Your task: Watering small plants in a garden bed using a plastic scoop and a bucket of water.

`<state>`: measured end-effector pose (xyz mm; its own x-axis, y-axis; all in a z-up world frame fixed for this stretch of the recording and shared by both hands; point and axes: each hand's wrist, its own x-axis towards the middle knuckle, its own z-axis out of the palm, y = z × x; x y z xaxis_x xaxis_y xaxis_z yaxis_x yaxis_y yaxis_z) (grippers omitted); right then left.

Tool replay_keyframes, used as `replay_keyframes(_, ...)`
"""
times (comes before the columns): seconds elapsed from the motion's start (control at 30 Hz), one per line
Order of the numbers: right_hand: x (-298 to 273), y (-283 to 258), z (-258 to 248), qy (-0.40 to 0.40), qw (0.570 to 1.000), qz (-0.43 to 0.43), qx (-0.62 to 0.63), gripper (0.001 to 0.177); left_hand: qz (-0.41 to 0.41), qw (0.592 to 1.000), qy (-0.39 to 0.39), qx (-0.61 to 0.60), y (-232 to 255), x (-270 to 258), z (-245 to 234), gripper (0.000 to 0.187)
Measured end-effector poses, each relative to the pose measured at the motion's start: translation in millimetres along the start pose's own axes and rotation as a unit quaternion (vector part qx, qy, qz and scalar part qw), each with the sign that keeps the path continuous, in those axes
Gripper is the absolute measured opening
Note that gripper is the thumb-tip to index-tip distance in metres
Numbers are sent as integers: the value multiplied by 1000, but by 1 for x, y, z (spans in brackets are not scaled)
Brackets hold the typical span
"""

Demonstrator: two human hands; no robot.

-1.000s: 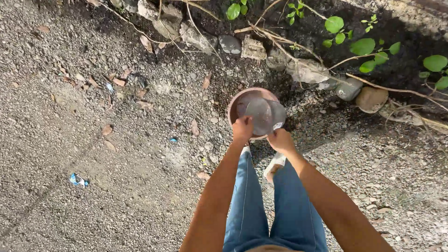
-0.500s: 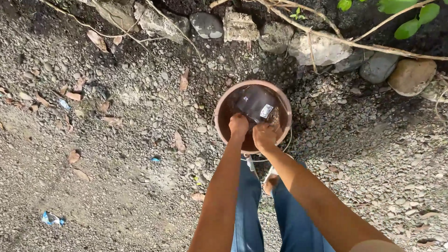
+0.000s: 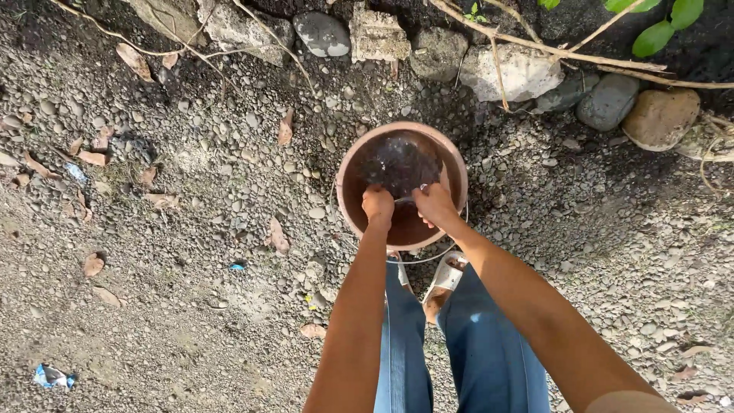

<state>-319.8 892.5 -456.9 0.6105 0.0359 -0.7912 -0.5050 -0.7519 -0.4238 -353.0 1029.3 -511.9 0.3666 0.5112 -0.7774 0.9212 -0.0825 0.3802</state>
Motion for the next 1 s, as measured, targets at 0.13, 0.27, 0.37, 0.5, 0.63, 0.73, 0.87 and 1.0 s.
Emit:
replay_keyframes(0.13,-65,-26,-47,-51,980,-14,194,35,96,990,94,43,2,-13,-14,31)
replay_keyframes(0.27,-135,-44,-98,-92,962,-54,251,34,160,970,184,-17,54,-98,-76,18)
replay_keyframes(0.37,-184,-55,-134,-85,955,-86,270,32,178,958,213,-76,73,-109,-103,11)
replay_keyframes(0.5,-263,-106,-211,-81,962,-138,221,28,222,954,190,-70,139,-157,-153,18)
replay_keyframes(0.63,-331,-158,-283,-52,968,-164,181,20,128,970,99,-181,213,-179,-175,24)
replay_keyframes(0.73,-375,-202,-332,-26,974,-167,151,20,106,957,51,-265,272,-189,-179,24)
replay_keyframes(0.87,-393,-275,-384,29,968,-203,142,21,114,908,-114,-387,361,-174,-211,20)
replay_keyframes(1.0,-390,-334,-409,71,958,-220,167,14,136,907,-191,-349,419,-111,-226,24)
